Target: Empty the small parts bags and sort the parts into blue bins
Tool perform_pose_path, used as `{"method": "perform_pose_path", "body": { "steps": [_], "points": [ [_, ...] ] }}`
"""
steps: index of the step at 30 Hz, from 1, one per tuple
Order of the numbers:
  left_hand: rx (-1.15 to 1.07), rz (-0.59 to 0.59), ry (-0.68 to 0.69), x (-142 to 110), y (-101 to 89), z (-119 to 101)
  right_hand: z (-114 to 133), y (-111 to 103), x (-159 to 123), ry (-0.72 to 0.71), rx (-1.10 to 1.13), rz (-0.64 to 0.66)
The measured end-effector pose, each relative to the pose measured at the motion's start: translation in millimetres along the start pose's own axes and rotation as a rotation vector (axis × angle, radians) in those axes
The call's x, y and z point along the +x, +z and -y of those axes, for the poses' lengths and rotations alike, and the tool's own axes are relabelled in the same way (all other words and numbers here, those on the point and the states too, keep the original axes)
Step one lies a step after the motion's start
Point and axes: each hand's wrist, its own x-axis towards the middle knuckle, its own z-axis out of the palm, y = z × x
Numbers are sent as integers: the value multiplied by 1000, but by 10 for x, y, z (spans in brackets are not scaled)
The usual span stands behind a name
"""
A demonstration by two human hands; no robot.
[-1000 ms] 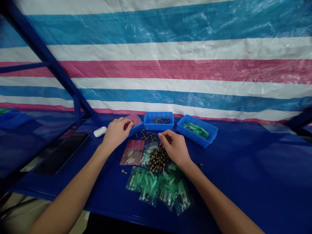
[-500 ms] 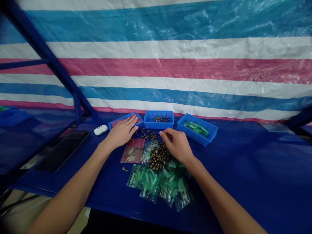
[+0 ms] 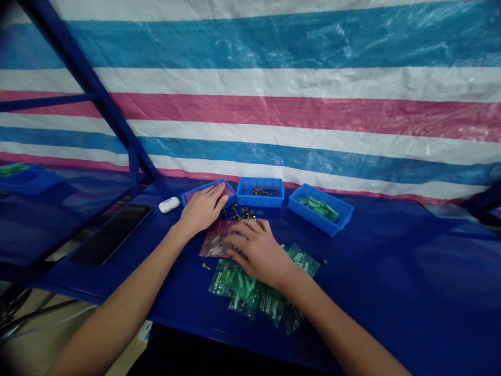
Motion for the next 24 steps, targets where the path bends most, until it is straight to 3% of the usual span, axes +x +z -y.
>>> {"method": "perform_pose_path", "body": {
  "steps": [3,9,14,19,24],
  "points": [
    [41,-102,-12,-13,-61,-103,-233,-179,-52,61,42,27],
    [8,-156,118,-26,-119,-289,-599,-353,-214,160,191,307],
    [-36,-120,221,-55,-65,-384,-379,-391,-182,101,212,253],
    [-82,-113,251,-64,-8,-407,-34,-283,-145,-103,208,409],
    [-124,-105,218,-61,-1,-406,53,-197,-144,-127,156,423]
  ]
}}
